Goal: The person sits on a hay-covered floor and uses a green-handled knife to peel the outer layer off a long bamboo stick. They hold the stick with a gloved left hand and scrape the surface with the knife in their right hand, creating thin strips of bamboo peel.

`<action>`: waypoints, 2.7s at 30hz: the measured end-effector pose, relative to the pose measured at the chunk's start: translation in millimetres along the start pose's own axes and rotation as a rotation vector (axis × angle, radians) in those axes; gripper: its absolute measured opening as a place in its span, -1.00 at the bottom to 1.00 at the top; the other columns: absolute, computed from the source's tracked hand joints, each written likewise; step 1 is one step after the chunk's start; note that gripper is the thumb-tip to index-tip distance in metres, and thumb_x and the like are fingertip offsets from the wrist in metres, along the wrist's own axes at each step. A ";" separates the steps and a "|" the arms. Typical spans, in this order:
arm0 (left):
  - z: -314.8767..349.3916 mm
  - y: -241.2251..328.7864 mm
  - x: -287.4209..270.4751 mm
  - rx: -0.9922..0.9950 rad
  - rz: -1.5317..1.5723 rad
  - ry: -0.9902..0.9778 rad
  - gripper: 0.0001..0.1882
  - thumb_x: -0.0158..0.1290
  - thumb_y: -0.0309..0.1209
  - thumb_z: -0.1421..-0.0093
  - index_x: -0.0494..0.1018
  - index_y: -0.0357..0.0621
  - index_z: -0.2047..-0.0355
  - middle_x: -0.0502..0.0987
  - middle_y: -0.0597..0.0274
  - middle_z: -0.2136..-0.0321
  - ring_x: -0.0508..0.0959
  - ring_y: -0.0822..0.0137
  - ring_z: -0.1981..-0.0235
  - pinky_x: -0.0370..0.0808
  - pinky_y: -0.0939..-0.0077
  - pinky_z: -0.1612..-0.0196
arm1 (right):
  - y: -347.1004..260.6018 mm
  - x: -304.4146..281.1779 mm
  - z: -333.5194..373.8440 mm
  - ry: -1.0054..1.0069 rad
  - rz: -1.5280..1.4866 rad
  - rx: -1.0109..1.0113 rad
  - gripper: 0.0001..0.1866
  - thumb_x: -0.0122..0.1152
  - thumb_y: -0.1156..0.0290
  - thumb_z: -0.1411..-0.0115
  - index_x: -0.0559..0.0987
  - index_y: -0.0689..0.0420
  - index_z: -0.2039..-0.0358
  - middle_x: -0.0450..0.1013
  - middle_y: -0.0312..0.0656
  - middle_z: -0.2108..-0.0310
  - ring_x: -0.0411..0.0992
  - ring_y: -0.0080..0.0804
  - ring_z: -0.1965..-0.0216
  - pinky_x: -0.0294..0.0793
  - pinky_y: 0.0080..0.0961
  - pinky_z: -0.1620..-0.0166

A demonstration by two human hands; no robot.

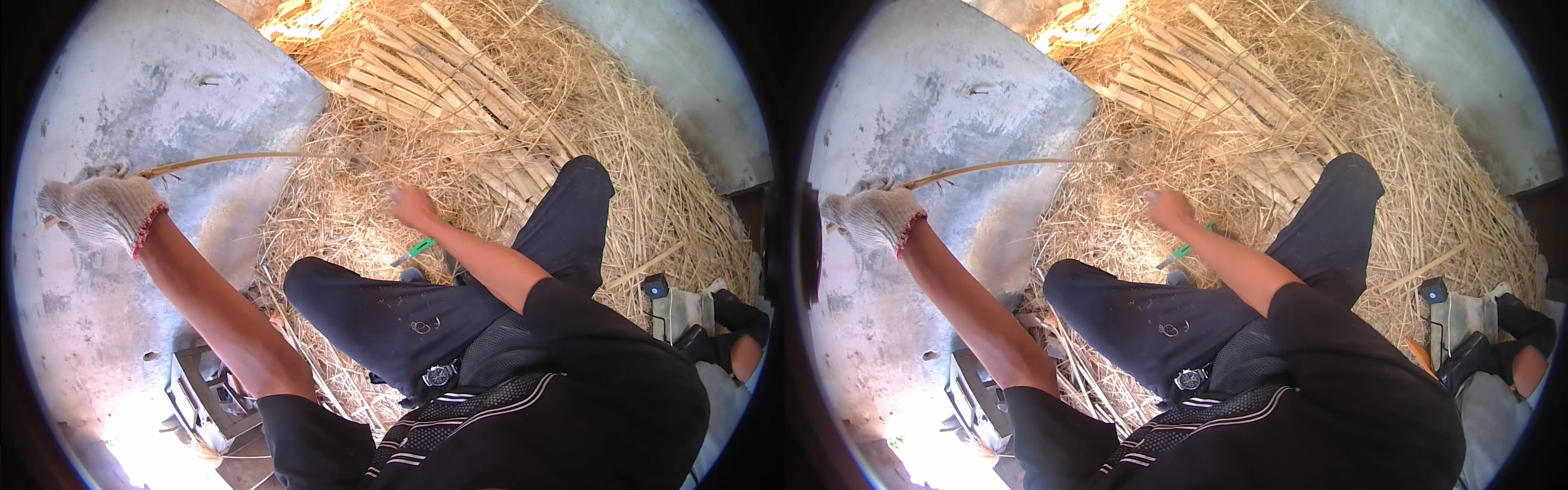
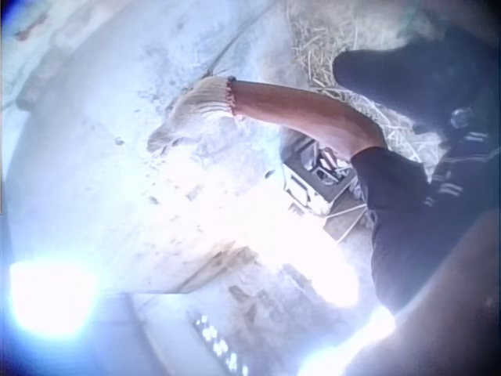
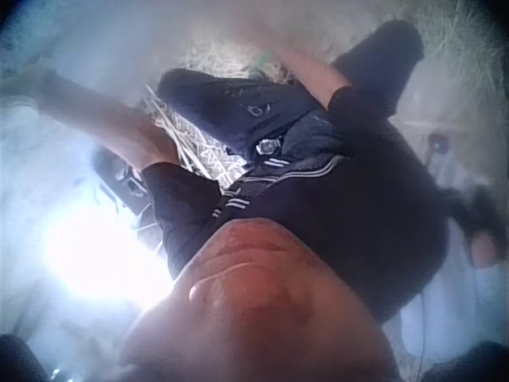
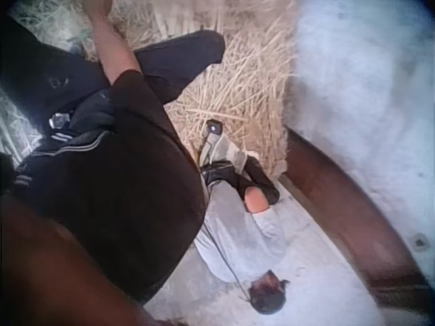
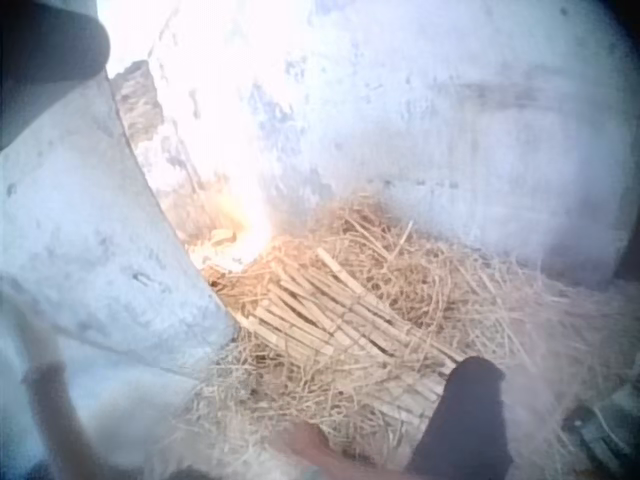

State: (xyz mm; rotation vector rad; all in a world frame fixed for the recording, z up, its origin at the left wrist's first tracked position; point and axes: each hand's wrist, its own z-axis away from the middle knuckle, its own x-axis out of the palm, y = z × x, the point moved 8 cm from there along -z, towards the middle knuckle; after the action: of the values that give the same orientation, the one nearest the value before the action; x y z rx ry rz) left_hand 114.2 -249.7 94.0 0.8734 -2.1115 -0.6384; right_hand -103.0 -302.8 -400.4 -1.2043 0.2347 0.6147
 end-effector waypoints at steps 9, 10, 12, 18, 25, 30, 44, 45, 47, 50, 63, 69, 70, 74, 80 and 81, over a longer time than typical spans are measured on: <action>-18.1 -21.7 -3.7 0.052 -0.021 -0.032 -0.49 -0.08 -0.19 -0.30 0.02 -0.28 -0.04 0.45 -0.05 0.40 0.53 0.14 0.57 0.57 0.22 0.47 | -4.7 -7.8 4.6 0.043 0.061 -0.172 -0.82 0.04 0.38 -0.21 0.53 0.21 0.40 0.45 -0.09 0.55 0.42 -0.25 0.59 0.46 -0.24 0.44; -23.5 -16.8 -6.2 0.075 -0.046 -0.009 -0.48 -0.08 -0.19 -0.30 0.01 -0.30 -0.06 0.46 -0.07 0.38 0.56 0.12 0.55 0.59 0.20 0.46 | -28.0 -9.2 15.2 0.025 -0.004 -0.209 -0.83 0.03 0.39 -0.20 0.52 0.21 0.42 0.44 -0.09 0.56 0.41 -0.25 0.59 0.45 -0.25 0.44; -38.7 -23.6 -13.4 0.015 -0.072 0.009 -0.45 -0.09 -0.20 -0.30 -0.01 -0.30 -0.10 0.48 -0.10 0.34 0.58 0.08 0.50 0.61 0.17 0.44 | -37.2 -3.3 26.5 0.041 -0.125 -0.189 -0.83 0.02 0.42 -0.18 0.49 0.23 0.46 0.44 -0.08 0.57 0.41 -0.24 0.60 0.45 -0.21 0.43; -22.5 -24.9 1.4 -0.041 -0.063 0.024 -0.44 -0.09 -0.19 -0.29 -0.01 -0.29 -0.10 0.48 -0.11 0.33 0.59 0.05 0.43 0.60 0.11 0.43 | 68.6 2.5 -13.5 0.144 -0.149 0.143 -0.71 0.15 0.33 0.00 0.54 0.36 0.42 0.50 0.26 0.44 0.52 0.11 0.37 0.49 -0.11 0.23; 0.2 -6.6 8.8 -0.026 -0.015 -0.063 -0.60 -0.06 -0.14 -0.27 0.13 -0.22 0.15 0.37 0.10 0.50 0.38 0.26 0.61 0.41 0.23 0.48 | 60.7 -8.8 8.6 0.082 -0.091 0.146 -0.58 0.17 0.22 -0.08 0.55 0.44 0.35 0.49 0.34 0.33 0.54 0.13 0.28 0.48 -0.10 0.19; -14.8 -12.1 -7.5 -0.042 -0.001 -0.030 -0.59 -0.05 -0.07 -0.29 0.16 -0.18 0.25 0.31 0.17 0.57 0.24 0.36 0.66 0.22 0.40 0.55 | -9.6 -11.1 30.9 0.031 -0.126 -0.174 -0.62 0.13 0.29 -0.12 0.50 0.47 0.45 0.50 0.27 0.47 0.55 0.08 0.37 0.48 -0.12 0.24; -59.6 -38.6 27.0 -0.046 0.254 -0.294 -0.71 -0.02 -0.28 -0.23 0.21 -0.16 0.53 0.24 0.19 0.62 0.28 0.27 0.63 0.32 0.31 0.53 | 9.5 -27.0 18.5 -0.004 -0.112 0.007 -0.60 0.08 0.31 -0.17 0.51 0.52 0.38 0.50 0.17 0.53 0.52 -0.15 0.61 0.49 -0.25 0.56; -56.0 -42.0 36.0 -0.087 0.265 -0.327 -0.72 -0.03 -0.30 -0.23 0.22 -0.15 0.54 0.24 0.19 0.62 0.28 0.26 0.62 0.33 0.31 0.53 | 17.5 -24.6 17.9 0.009 -0.103 0.001 -0.60 0.08 0.31 -0.18 0.51 0.53 0.38 0.50 0.18 0.54 0.51 -0.15 0.63 0.48 -0.26 0.58; -27.5 -32.9 39.0 -0.079 0.246 -0.251 -0.73 -0.07 -0.32 -0.23 0.20 -0.12 0.56 0.23 0.21 0.64 0.27 0.26 0.63 0.33 0.32 0.52 | 36.2 -26.6 11.5 -0.010 -0.090 0.102 -0.59 0.07 0.29 -0.18 0.50 0.53 0.37 0.50 0.20 0.50 0.52 -0.11 0.58 0.50 -0.23 0.52; 2.9 -12.2 47.1 -0.044 0.230 -0.200 -0.71 -0.09 -0.30 -0.23 0.18 -0.09 0.59 0.20 0.24 0.67 0.26 0.26 0.65 0.32 0.33 0.53 | 23.5 -41.4 7.6 -0.045 -0.084 0.113 -0.59 0.08 0.27 -0.16 0.51 0.49 0.32 0.51 0.23 0.42 0.54 -0.04 0.49 0.52 -0.19 0.41; 24.9 9.6 26.6 0.085 -0.074 0.065 -0.61 -0.13 -0.05 -0.26 0.24 -0.14 0.47 0.28 0.21 0.63 0.29 0.39 0.66 0.31 0.38 0.50 | 84.1 -45.3 13.3 -0.026 0.054 0.200 -0.73 0.09 0.33 -0.09 0.53 0.23 0.26 0.49 0.07 0.38 0.51 -0.01 0.31 0.49 -0.17 0.21; -19.9 -34.3 19.0 -0.033 0.101 -0.061 -0.48 -0.23 0.10 -0.30 0.26 -0.16 0.43 0.35 0.19 0.60 0.31 0.35 0.69 0.26 0.38 0.57 | -54.7 -49.9 56.8 -0.063 -0.292 -0.091 -0.89 0.04 0.55 0.00 0.38 0.17 0.63 0.29 -0.20 0.68 0.29 -0.40 0.64 0.34 -0.38 0.54; -22.6 -34.6 19.4 -0.032 0.093 -0.106 -0.49 -0.23 0.09 -0.30 0.26 -0.16 0.44 0.35 0.20 0.61 0.31 0.36 0.69 0.25 0.39 0.58 | -69.9 -45.0 62.1 -0.026 -0.308 -0.208 -0.88 0.03 0.56 0.00 0.37 0.17 0.64 0.27 -0.21 0.70 0.27 -0.41 0.66 0.32 -0.39 0.57; -23.2 -32.8 17.0 -0.032 0.088 -0.080 -0.53 -0.23 0.00 -0.31 0.24 -0.18 0.47 0.38 0.18 0.60 0.31 0.36 0.71 0.19 0.42 0.63 | -80.5 -29.4 61.3 -0.018 -0.279 -0.334 -0.83 0.04 0.52 -0.07 0.38 0.21 0.64 0.24 -0.23 0.72 0.22 -0.41 0.73 0.27 -0.39 0.61; 10.1 -9.6 1.5 -0.022 0.069 0.068 -0.62 -0.15 -0.12 -0.28 0.23 -0.22 0.45 0.38 0.12 0.60 0.30 0.33 0.76 0.21 0.38 0.69 | -54.3 -37.9 57.5 -0.070 -0.310 0.003 -0.76 0.05 0.43 -0.24 0.49 0.34 0.50 0.27 -0.22 0.71 0.23 -0.40 0.74 0.28 -0.33 0.62; 16.6 -4.6 2.6 -0.040 0.059 0.083 -0.63 -0.14 -0.13 -0.27 0.23 -0.23 0.43 0.38 0.12 0.60 0.31 0.32 0.75 0.22 0.37 0.69 | -57.4 -42.9 63.1 -0.080 -0.330 0.050 -0.75 0.04 0.42 -0.26 0.50 0.36 0.47 0.28 -0.21 0.70 0.24 -0.40 0.74 0.28 -0.34 0.62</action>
State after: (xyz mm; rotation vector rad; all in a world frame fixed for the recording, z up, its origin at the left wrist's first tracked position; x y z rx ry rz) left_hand 101.6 -251.9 82.2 0.7990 -2.0361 -0.6011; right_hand -115.2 -271.0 -311.3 -1.1364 -0.0178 0.3657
